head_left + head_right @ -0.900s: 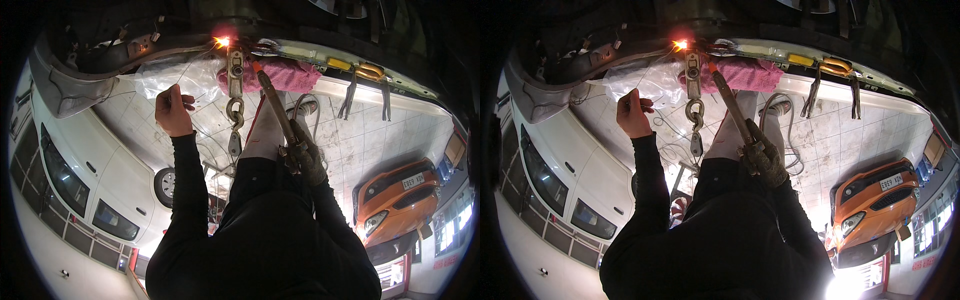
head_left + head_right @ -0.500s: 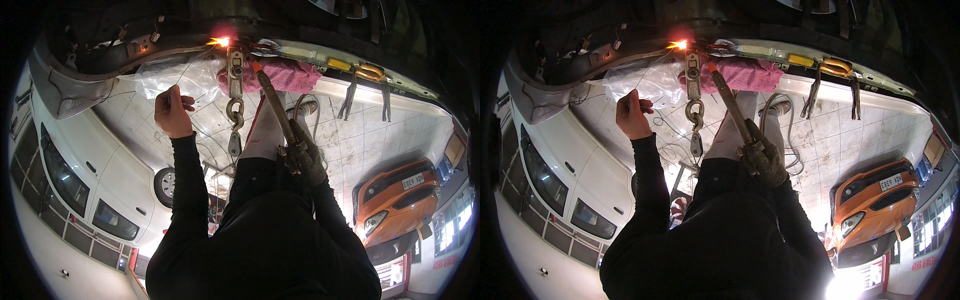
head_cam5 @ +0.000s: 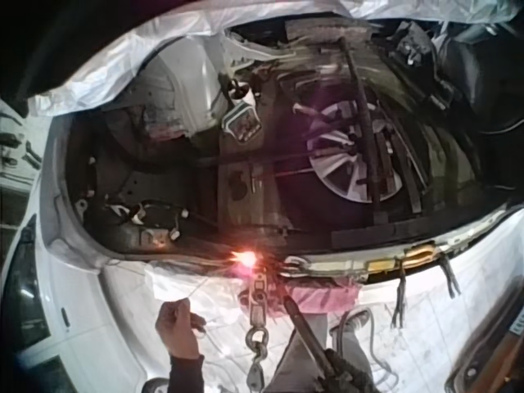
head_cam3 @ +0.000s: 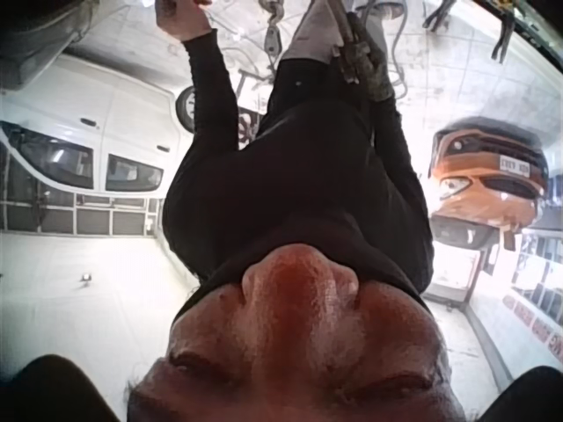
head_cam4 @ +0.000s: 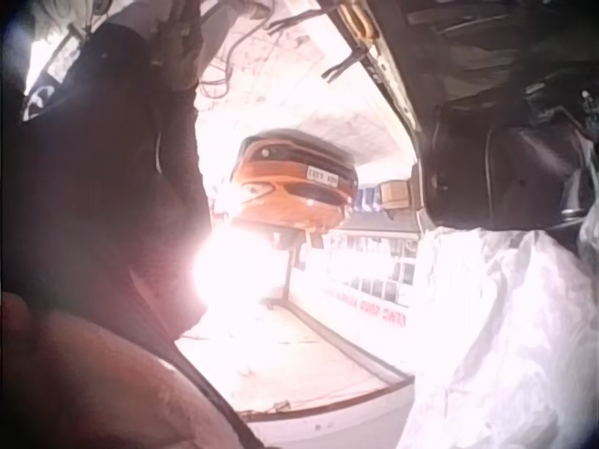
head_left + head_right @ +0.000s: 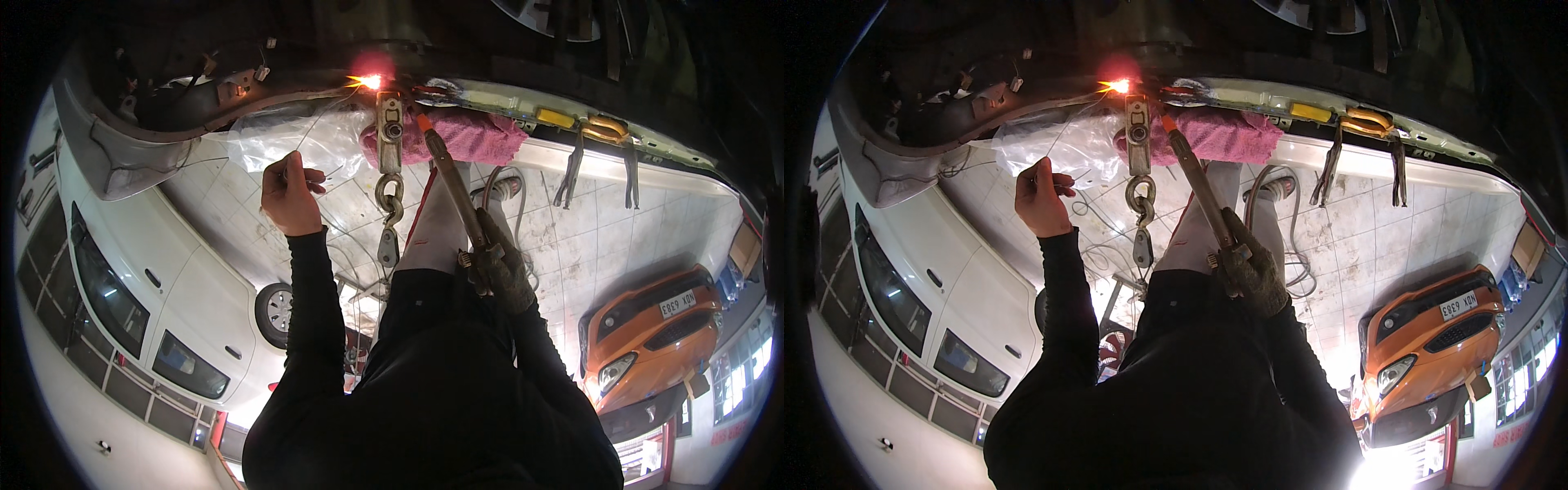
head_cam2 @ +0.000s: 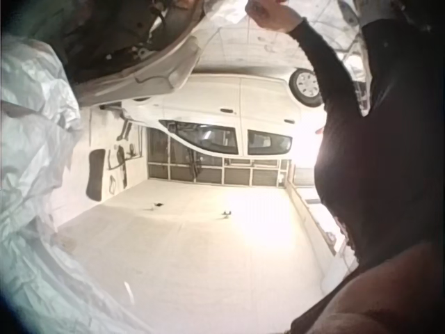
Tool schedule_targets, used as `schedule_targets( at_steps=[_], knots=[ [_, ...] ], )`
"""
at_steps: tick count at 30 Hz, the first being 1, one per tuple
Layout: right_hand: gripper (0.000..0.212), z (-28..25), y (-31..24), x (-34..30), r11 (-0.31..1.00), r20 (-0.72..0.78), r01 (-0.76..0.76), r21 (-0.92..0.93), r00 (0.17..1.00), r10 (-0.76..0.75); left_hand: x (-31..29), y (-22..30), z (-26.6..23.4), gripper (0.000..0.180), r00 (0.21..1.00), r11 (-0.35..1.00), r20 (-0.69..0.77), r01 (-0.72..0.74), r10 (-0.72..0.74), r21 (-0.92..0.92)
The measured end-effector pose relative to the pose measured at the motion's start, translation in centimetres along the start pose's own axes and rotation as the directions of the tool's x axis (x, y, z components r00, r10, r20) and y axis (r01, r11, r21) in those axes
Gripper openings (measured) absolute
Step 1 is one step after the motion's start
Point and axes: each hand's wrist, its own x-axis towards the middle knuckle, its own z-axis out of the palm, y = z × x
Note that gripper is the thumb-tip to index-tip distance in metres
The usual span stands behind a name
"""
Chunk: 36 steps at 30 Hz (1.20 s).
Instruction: The person welds a metal car frame section using a welding torch and filler rod. The person holds the filler rod in the left hand and the torch in the right hand, applying heat and filler material to the seam while sparks are generated. The work is performed in a garage with other vehicles visible in the background.
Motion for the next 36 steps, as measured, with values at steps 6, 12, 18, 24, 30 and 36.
schedule_targets(
  at_steps=[6,12,18,24,30,36],
  knots=[
    [0.076,0.5,-0.8,-0.1,1.000,0.003,-0.019,-0.011,1.000,0.019,0.0,0.0,0.0,0.020,1.000,1.000,0.010,-0.015,0.015,0.002],
    [0.074,0.5,-1.1,-0.1,0.999,0.000,-0.035,-0.028,0.999,0.035,-0.1,0.1,0.1,0.020,1.000,1.000,0.009,0.004,-0.004,0.018],
    [0.073,0.2,-0.7,-0.1,1.000,0.016,-0.001,-0.016,1.000,0.002,-0.1,0.3,0.3,0.020,1.000,1.000,0.010,0.006,-0.006,0.000],
    [0.074,0.2,-0.5,0.0,1.000,0.021,0.007,-0.005,1.000,-0.007,0.1,0.1,0.3,0.020,1.000,1.000,-0.002,-0.011,0.011,0.003],
    [0.077,0.1,-0.6,0.0,1.000,0.036,0.001,0.030,0.999,-0.002,0.1,-0.1,0.1,0.020,1.000,1.000,-0.004,-0.007,0.007,0.004],
    [0.077,0.3,-0.7,0.0,0.999,0.033,-0.002,0.049,0.999,0.001,0.0,0.0,0.2,0.020,1.000,1.000,0.014,-0.004,0.004,-0.002]
  ],
)
